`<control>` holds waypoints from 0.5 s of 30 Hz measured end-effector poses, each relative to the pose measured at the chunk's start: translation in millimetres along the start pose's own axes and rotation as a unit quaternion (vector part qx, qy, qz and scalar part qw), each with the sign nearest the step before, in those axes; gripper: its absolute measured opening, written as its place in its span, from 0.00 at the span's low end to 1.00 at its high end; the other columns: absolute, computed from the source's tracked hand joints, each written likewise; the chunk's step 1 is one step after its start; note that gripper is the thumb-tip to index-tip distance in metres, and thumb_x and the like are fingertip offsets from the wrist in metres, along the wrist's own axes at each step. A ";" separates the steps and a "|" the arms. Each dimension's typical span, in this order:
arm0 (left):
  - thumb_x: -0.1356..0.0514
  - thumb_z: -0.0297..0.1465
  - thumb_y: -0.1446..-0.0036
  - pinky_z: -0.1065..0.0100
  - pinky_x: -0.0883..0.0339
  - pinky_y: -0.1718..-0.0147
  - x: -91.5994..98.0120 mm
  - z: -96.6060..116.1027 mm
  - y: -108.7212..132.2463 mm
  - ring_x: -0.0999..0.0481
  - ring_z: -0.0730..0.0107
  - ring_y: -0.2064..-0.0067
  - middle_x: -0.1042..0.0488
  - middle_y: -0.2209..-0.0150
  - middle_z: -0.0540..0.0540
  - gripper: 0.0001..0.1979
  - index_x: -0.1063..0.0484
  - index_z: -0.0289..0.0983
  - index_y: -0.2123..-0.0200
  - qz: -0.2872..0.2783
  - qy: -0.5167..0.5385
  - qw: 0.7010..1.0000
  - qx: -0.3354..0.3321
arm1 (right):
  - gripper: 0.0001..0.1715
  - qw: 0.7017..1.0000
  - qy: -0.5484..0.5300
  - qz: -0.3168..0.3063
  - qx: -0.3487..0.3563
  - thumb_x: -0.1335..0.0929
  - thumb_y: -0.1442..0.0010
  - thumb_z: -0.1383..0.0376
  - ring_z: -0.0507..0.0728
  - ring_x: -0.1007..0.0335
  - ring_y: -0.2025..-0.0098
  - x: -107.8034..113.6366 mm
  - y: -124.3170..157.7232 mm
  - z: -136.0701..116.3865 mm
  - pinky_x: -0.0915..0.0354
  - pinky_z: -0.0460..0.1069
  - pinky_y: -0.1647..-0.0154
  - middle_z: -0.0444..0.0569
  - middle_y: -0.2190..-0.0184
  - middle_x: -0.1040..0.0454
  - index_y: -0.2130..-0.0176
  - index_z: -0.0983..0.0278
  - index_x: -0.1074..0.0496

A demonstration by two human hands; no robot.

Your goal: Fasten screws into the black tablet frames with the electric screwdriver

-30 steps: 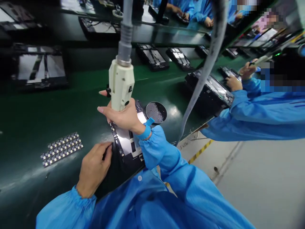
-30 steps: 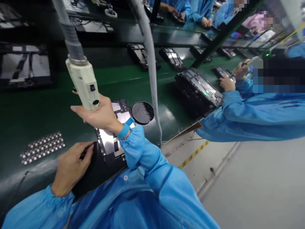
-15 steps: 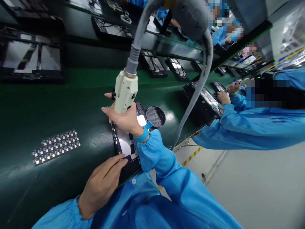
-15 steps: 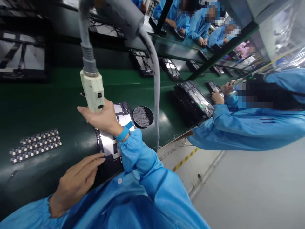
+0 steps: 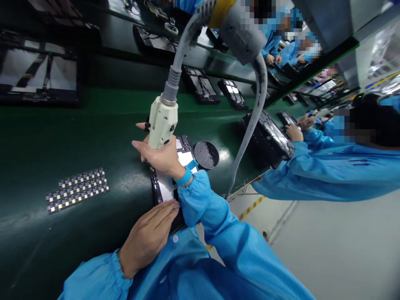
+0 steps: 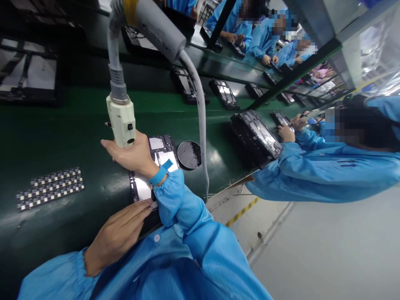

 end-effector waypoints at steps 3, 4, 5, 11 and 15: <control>0.48 0.18 0.38 0.63 0.30 0.41 0.7 0.4 -1.8 0.25 0.62 0.45 0.23 0.48 0.37 0.15 0.28 0.26 0.50 0.001 0.002 1.000 -0.003 | 0.18 1.000 0.003 -0.002 0.012 0.24 0.48 0.53 0.56 0.24 0.69 0.3 0.4 0.3 0.24 0.51 0.65 0.44 0.78 0.27 0.69 0.62 0.29; 0.48 0.18 0.37 0.63 0.30 0.41 0.3 0.6 -2.3 0.25 0.61 0.44 0.23 0.48 0.36 0.15 0.28 0.25 0.50 0.001 0.003 1.000 -0.003 | 0.18 1.000 0.006 -0.002 0.014 0.24 0.48 0.53 0.56 0.24 0.68 0.4 0.4 0.9 0.23 0.51 0.64 0.45 0.78 0.27 0.69 0.63 0.29; 0.47 0.19 0.37 0.63 0.30 0.41 -0.4 1.0 -2.9 0.25 0.61 0.44 0.23 0.48 0.36 0.15 0.28 0.25 0.50 0.000 0.004 1.000 -0.003 | 0.18 1.000 0.010 -0.002 0.015 0.24 0.48 0.53 0.57 0.23 0.66 0.4 0.6 1.7 0.23 0.52 0.62 0.45 0.77 0.27 0.68 0.62 0.28; 0.43 0.28 0.35 0.57 0.29 0.41 -9.4 5.4 -9.2 0.24 0.59 0.46 0.23 0.48 0.38 0.15 0.28 0.27 0.48 -0.035 -0.006 0.999 -0.010 | 0.21 0.999 0.026 0.007 0.043 0.23 0.50 0.51 0.59 0.23 0.58 1.5 2.9 3.4 0.25 0.53 0.56 0.44 0.77 0.28 0.72 0.61 0.31; 0.44 0.31 0.33 0.52 0.28 0.42 -17.4 5.7 -6.1 0.26 0.53 0.43 0.24 0.46 0.36 0.17 0.28 0.25 0.47 -0.075 -0.044 0.995 -0.041 | 0.18 0.997 0.020 0.002 0.074 0.23 0.49 0.55 0.59 0.24 0.56 1.3 3.8 4.9 0.25 0.53 0.55 0.45 0.76 0.29 0.72 0.60 0.32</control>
Point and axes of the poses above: each hand's wrist, its own y-axis away from the middle knuckle, its own x-axis out of the back of the hand, z = x × y, the point moved 2 cm from there along -y, towards the middle knuckle
